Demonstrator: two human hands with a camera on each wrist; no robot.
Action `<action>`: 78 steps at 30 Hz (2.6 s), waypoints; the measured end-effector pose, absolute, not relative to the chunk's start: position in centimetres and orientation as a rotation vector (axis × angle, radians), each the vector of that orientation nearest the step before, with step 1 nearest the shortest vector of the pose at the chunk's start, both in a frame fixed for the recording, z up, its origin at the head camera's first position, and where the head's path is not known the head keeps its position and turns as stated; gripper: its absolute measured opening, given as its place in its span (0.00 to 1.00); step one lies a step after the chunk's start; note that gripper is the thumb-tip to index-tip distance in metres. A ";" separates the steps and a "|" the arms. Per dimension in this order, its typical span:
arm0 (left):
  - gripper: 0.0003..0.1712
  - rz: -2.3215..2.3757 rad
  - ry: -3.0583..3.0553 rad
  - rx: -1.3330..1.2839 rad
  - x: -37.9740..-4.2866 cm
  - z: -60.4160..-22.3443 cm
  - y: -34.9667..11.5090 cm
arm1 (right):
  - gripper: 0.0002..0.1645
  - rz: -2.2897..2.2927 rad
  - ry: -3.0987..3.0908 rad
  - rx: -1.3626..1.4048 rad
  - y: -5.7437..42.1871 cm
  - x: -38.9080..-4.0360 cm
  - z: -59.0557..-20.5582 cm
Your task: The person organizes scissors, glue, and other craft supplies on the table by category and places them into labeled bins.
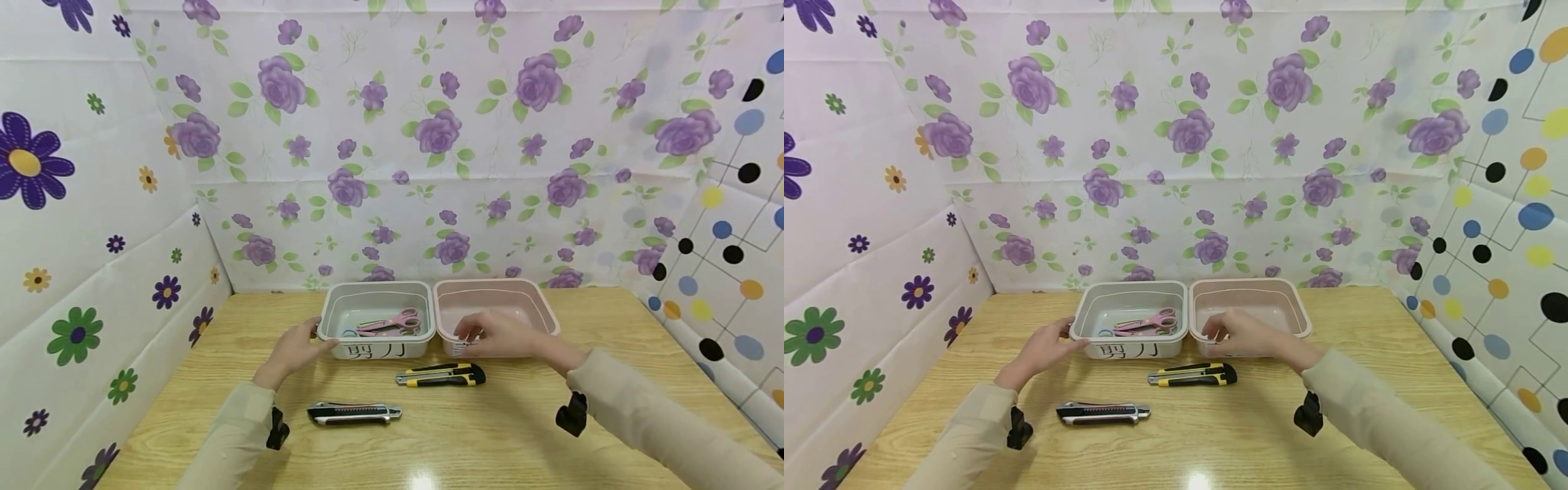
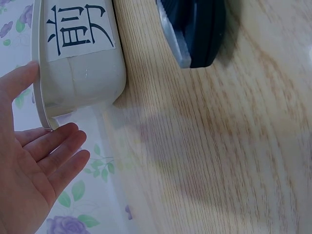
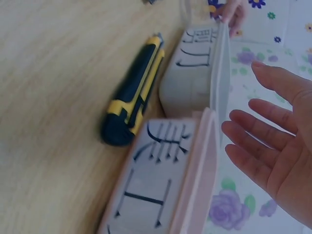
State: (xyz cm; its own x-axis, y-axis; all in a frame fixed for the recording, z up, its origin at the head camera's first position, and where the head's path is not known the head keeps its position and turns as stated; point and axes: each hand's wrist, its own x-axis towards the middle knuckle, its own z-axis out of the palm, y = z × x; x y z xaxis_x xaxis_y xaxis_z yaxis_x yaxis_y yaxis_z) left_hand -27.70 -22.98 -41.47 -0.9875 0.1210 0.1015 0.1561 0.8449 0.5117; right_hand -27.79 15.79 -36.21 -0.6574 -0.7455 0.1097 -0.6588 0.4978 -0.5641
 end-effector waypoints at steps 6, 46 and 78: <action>0.46 -0.837 -2.950 -0.217 -27.7 -41.5 -23.0 | 0.19 -0.899 2.551 -1.223 15.4 -26.9 -37.9; 0.45 -0.829 -2.938 -0.233 -27.6 -41.6 -23.0 | 0.26 -0.592 2.876 -1.271 15.7 -27.3 -46.7; 0.43 -0.834 -2.933 -0.240 -27.5 -41.5 -23.0 | 0.23 -0.398 2.912 -1.390 18.1 -25.3 -42.2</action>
